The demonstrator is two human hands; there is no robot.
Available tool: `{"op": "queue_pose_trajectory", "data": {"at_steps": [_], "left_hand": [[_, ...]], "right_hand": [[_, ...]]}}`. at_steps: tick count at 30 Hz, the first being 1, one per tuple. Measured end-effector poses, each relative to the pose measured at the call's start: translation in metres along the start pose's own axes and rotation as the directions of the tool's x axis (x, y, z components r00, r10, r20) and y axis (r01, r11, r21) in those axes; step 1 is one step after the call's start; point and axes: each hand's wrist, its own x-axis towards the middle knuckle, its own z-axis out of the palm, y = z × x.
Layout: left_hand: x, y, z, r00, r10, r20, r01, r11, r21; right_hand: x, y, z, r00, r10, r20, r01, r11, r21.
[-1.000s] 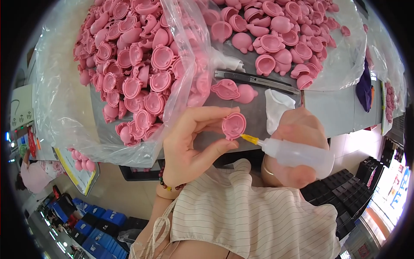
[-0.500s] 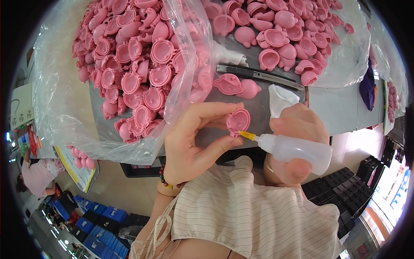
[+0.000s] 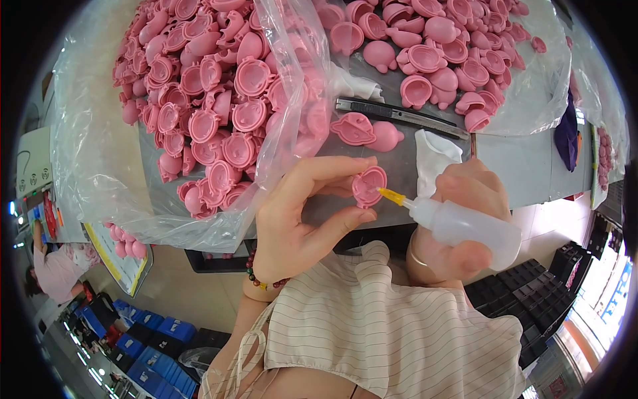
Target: Apply glue to small plastic parts and assemble them into a finished toy component.
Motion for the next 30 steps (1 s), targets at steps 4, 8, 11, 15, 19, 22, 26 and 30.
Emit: {"op": "queue_pose_trajectory", "data": {"at_steps": [4, 8, 11, 15, 19, 22, 26, 30], "left_hand": [[0.001, 0.0, 0.0, 1.0, 0.014, 0.019, -0.014, 1.0, 0.014], [0.0, -0.001, -0.001, 1.0, 0.012, 0.011, -0.012, 1.0, 0.009], [0.0, 0.0, -0.002, 1.0, 0.024, 0.019, -0.025, 1.0, 0.012], [0.0, 0.001, -0.001, 0.999, 0.031, 0.012, -0.031, 0.999, 0.034], [0.0, -0.002, 0.0, 0.999, 0.036, 0.003, -0.036, 0.998, 0.043], [0.0, -0.001, 0.0, 0.999, 0.031, -0.008, -0.031, 0.999, 0.04], [-0.001, -0.003, 0.001, 0.998, 0.033, -0.046, -0.032, 0.999, 0.031], [-0.001, -0.008, -0.005, 0.99, 0.138, -0.006, -0.137, 0.98, -0.142]], "right_hand": [[0.002, -0.002, -0.002, 0.999, 0.036, 0.011, -0.035, 0.999, -0.035], [0.004, -0.003, 0.001, 0.999, 0.043, 0.026, -0.041, 0.996, -0.078], [0.003, -0.003, 0.0, 0.999, 0.041, 0.023, -0.039, 0.997, -0.067], [0.002, -0.004, -0.001, 0.999, 0.033, 0.029, -0.031, 0.997, -0.065], [0.0, -0.003, 0.0, 0.999, 0.037, -0.001, -0.037, 0.997, -0.066], [-0.001, 0.006, -0.011, 0.988, -0.124, 0.09, 0.124, 0.992, 0.008], [-0.009, 0.018, -0.034, 0.942, -0.096, -0.322, 0.09, 0.995, -0.034], [0.019, 0.028, -0.085, 0.894, -0.107, -0.436, -0.107, 0.893, -0.438]]}}
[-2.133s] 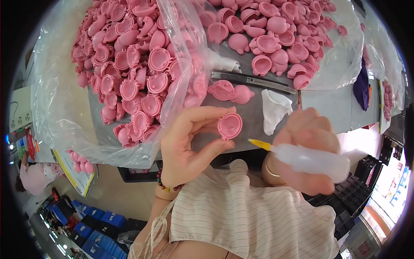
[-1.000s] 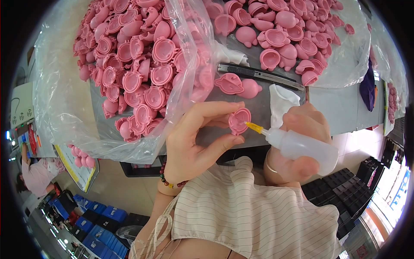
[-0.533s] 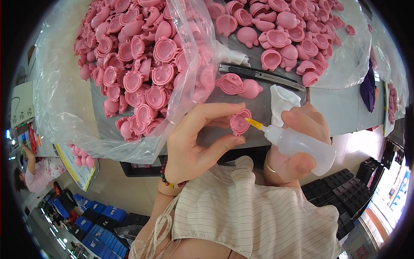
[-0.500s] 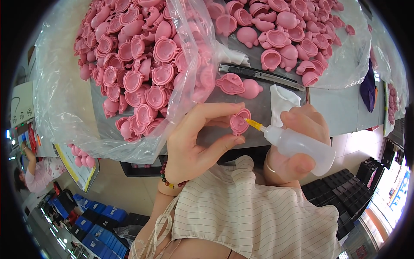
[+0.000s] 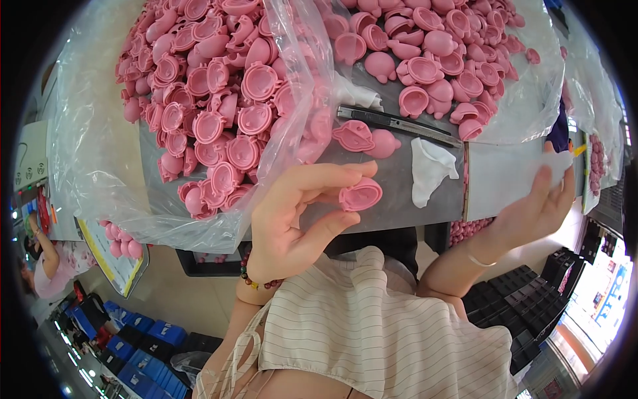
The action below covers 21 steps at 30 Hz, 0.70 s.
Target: Apply glue to small plastic parts and assemble them into a finished toy component.
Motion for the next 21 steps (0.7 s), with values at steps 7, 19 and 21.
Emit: {"op": "queue_pose_trajectory", "data": {"at_steps": [7, 19, 21], "left_hand": [[-0.003, 0.007, -0.006, 0.998, -0.055, 0.016, 0.057, 0.971, -0.231], [-0.002, 0.011, -0.005, 0.997, -0.08, 0.025, 0.083, 0.923, -0.374], [-0.003, 0.007, -0.005, 0.995, -0.088, 0.05, 0.099, 0.949, -0.298]], "right_hand": [[0.023, 0.04, -0.039, 0.899, 0.42, 0.126, -0.364, 0.874, -0.322], [0.002, -0.025, 0.02, 0.824, -0.035, 0.565, 0.249, 0.919, -0.306], [0.0, -0.028, 0.027, 0.771, 0.045, 0.636, 0.186, 0.939, -0.291]]}}
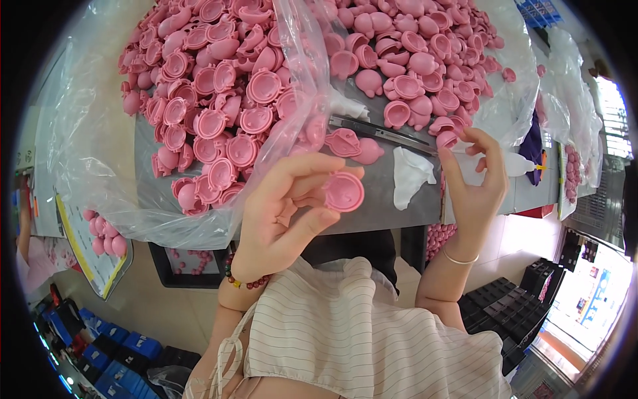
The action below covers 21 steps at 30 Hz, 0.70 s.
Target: Apply glue to small plastic parts and assemble them into a finished toy component.
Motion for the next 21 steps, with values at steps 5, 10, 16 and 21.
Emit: {"op": "queue_pose_trajectory", "data": {"at_steps": [5, 10, 16, 21], "left_hand": [[0.002, -0.002, 0.0, 1.0, -0.002, 0.017, 0.0, 0.994, 0.111], [0.001, -0.001, 0.0, 1.0, 0.0, -0.008, 0.001, 0.988, 0.155], [0.002, 0.0, 0.002, 1.0, -0.019, -0.023, 0.023, 0.984, 0.176], [0.0, 0.001, 0.0, 0.999, -0.02, -0.03, 0.025, 0.986, 0.168]], "right_hand": [[0.002, 0.001, 0.006, 0.992, 0.125, 0.032, -0.125, 0.992, -0.023], [-0.004, 0.006, 0.007, 0.965, 0.261, -0.022, -0.256, 0.958, 0.131], [-0.012, 0.016, 0.002, 0.934, 0.356, -0.011, -0.347, 0.916, 0.199], [-0.02, -0.006, -0.002, 0.971, 0.239, 0.023, -0.219, 0.846, 0.486]]}}
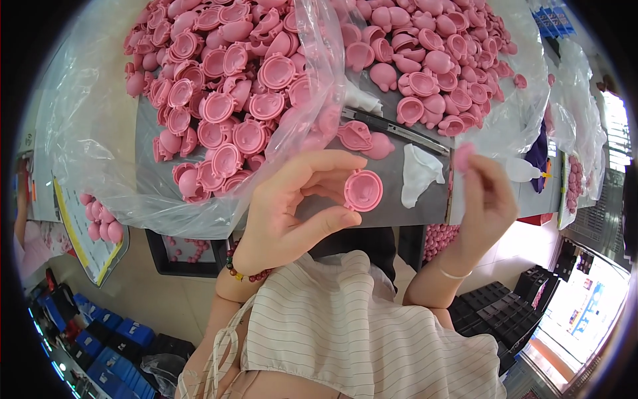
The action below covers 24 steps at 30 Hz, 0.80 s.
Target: Apply glue to small plastic parts and assemble them into a finished toy component.
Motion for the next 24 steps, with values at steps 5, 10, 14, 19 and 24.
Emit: {"op": "queue_pose_trajectory", "data": {"at_steps": [5, 10, 14, 19, 24], "left_hand": [[0.001, -0.002, 0.001, 0.999, 0.041, 0.001, -0.041, 0.999, 0.006], [0.001, 0.0, 0.002, 0.999, -0.033, -0.02, 0.032, 0.999, -0.03], [0.0, 0.0, 0.0, 0.999, -0.037, -0.006, 0.037, 0.999, -0.029], [0.001, 0.004, 0.0, 1.0, -0.024, 0.015, 0.024, 1.0, 0.008], [0.001, 0.003, -0.001, 1.0, -0.013, 0.012, 0.012, 0.997, 0.077]], "right_hand": [[-0.015, -0.03, 0.019, 0.834, 0.046, 0.55, -0.122, 0.987, 0.102], [-0.017, -0.035, 0.028, 0.797, 0.139, 0.587, -0.115, 0.99, -0.078], [-0.013, -0.035, 0.029, 0.894, 0.014, 0.447, 0.087, 0.975, -0.205], [-0.012, -0.031, 0.026, 0.877, -0.07, 0.475, 0.242, 0.919, -0.312], [-0.01, -0.034, 0.018, 0.912, -0.104, 0.397, 0.124, 0.992, -0.024]]}}
